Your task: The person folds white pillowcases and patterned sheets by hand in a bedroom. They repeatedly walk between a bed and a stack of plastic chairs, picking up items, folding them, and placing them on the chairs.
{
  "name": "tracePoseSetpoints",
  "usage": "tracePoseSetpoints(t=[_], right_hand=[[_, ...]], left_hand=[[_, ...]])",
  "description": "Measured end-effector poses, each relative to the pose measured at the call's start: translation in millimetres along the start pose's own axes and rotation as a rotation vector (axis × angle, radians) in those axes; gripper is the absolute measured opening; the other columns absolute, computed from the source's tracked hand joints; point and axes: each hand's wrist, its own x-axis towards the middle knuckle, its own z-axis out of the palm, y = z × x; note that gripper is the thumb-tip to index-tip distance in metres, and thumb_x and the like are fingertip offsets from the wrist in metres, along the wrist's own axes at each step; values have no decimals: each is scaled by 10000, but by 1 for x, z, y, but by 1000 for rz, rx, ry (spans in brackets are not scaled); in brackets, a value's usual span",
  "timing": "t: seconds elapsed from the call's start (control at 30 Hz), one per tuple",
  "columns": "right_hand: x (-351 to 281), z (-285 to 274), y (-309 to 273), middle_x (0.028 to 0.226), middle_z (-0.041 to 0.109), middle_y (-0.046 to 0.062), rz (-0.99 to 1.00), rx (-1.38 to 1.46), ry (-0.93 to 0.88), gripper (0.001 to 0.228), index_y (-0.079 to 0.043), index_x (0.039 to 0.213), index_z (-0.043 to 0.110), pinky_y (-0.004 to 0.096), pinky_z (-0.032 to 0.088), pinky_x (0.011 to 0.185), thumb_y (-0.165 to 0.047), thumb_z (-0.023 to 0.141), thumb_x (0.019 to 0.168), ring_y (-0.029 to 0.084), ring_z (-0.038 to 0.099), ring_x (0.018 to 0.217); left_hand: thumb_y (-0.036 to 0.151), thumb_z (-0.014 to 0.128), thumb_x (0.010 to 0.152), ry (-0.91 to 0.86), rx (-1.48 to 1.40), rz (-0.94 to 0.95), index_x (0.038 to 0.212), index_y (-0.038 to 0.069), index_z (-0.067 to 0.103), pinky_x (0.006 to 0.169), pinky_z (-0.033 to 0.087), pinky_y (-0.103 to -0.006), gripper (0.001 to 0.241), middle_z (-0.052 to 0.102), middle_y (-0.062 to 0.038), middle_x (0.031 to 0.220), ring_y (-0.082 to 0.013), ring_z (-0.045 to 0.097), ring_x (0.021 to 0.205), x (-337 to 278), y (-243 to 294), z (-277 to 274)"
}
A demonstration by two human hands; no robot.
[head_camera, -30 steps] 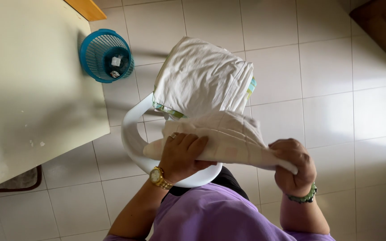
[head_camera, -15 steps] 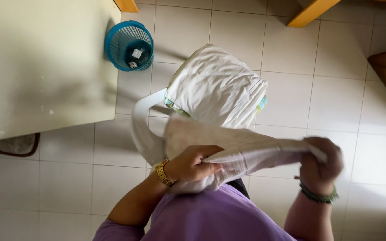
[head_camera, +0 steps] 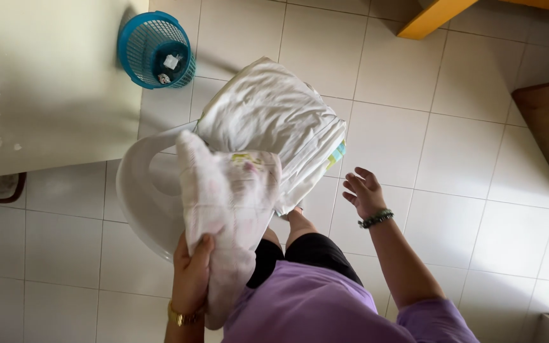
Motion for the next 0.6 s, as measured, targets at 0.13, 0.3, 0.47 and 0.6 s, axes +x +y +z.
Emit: tracePoseSetpoints(t=[0.13,0.3,0.47,0.6], right_hand=[[78,35,-4,1562,363,281,155,-35,74,824,-69,1558,262,548,452,1129,-288,694,891,426,370,1467],[189,63,12,1623,201,251,179,-155,235,1080,-117,1599,114,607,446,1128,-295,825,807,429,366,1458],[261,76,30,1193,617,145,-81,-623,314,818,-5,1337,444,311,613,895,-266,870,689,242,662,1054],[189,141,45,1118,601,83,-281,-820,107,612,-170,1423,451,339,577,664,-98,584,831,230,624,833]], left_hand=[[119,554,956,182,32,-138,1318,-61,584,764,521,-349,405,695,-203,1097,-253,629,887,-5,-15,4],[95,544,981,295,-35,-201,1307,-70,596,776,500,-355,368,694,-219,1066,-259,618,892,8,-69,-10],[80,567,956,366,-110,-226,1323,-118,598,792,523,-361,418,716,-274,1100,-308,669,909,11,-95,-20],[95,575,950,352,-72,-266,1329,-104,591,793,517,-361,429,705,-271,1119,-306,654,927,22,-90,-14]])
